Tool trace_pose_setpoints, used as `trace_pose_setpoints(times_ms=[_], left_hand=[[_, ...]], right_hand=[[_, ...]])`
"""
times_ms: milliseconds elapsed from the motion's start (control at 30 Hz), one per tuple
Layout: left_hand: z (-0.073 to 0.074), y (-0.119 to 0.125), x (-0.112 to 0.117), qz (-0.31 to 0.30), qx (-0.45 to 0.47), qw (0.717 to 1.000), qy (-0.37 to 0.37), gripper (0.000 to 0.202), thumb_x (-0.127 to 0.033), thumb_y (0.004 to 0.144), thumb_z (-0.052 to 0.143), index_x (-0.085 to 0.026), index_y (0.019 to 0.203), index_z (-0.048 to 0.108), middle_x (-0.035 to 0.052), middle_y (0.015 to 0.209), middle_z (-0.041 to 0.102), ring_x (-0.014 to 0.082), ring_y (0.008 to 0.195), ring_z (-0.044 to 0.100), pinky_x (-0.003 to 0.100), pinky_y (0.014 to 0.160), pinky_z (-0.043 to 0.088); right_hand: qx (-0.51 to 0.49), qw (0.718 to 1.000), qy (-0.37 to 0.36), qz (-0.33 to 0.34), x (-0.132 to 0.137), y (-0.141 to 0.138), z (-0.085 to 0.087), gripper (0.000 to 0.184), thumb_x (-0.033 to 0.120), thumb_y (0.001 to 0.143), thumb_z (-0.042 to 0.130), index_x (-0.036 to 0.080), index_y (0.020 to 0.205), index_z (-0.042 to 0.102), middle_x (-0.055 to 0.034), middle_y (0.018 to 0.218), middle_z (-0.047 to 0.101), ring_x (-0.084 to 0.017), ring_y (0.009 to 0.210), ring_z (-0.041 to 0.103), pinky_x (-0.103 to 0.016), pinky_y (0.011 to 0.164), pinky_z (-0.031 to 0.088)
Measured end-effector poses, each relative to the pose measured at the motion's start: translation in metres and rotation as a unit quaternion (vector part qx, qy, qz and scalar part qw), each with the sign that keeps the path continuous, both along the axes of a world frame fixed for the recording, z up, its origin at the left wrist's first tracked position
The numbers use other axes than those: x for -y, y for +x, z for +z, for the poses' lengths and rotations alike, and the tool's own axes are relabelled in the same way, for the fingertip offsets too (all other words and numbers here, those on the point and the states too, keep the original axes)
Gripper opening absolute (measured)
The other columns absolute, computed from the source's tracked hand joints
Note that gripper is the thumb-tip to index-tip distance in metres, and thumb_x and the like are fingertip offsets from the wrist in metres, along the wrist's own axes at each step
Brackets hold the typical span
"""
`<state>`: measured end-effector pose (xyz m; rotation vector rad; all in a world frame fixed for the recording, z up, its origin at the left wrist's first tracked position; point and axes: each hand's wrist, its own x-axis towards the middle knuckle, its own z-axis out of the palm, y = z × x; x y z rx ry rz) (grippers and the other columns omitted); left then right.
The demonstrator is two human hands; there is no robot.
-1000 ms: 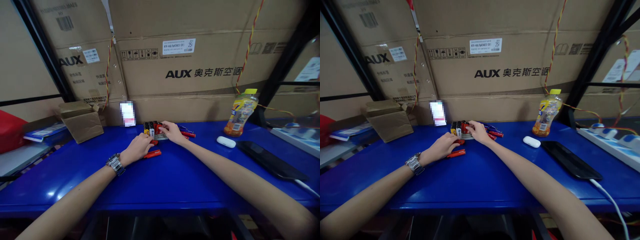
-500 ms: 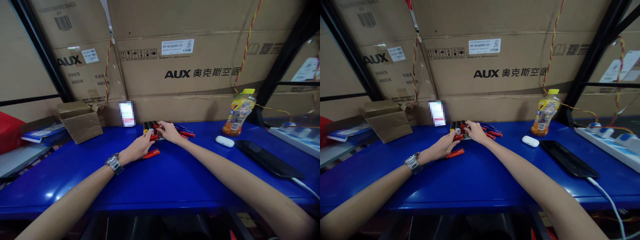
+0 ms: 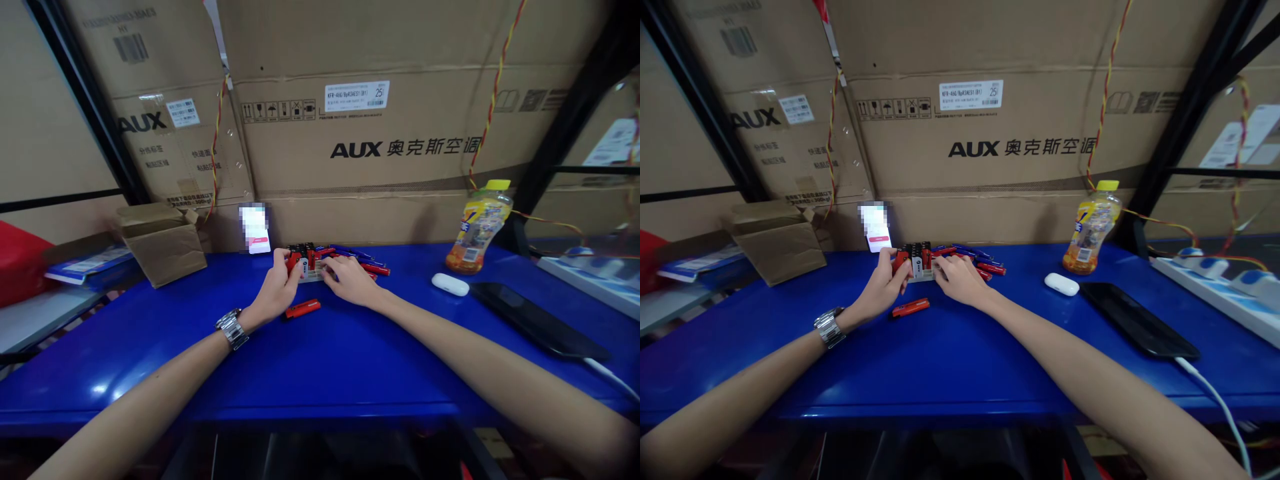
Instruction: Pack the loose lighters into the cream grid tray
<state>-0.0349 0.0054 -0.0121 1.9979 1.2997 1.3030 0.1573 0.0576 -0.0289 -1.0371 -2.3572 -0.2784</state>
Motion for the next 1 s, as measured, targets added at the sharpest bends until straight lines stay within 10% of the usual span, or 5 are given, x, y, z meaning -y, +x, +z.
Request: trace_pose_setpoints(times_ms=[367,1000], left_hand=[[0.013,0.004,0.009,0.106,-0.066,0.990,0.068,0.044,-0.047,0.086,0.046,-0.020,0.054,0.035,-0.0047,0.050,0.034,0.0096,0.050,0.030,0.027,0.049,0.022],[0.010,0.006,0.006,0.124,-0.137,0.982,0.044,0.018,-0.028,0.072,0.055,-0.020,0.062,0.042,-0.0042,0.054,0.047,0.0097,0.049,0.037,0.024,0.049,0.026]], right_hand=[[-0.040,0.981,0.014,0.190,0.025,-0.010,0.002,0.018,0.021,0.090,0.049,0.014,0.085,0.065,-0.0081,0.080,0.068,-0.018,0.075,0.060,-0.034,0.073,0.046],[-0.199,0.953,-0.139,0.180,0.032,-0.015,0.006,0.019,0.028,0.094,0.046,0.017,0.098,0.061,-0.0046,0.086,0.068,-0.014,0.072,0.060,-0.028,0.067,0.045]])
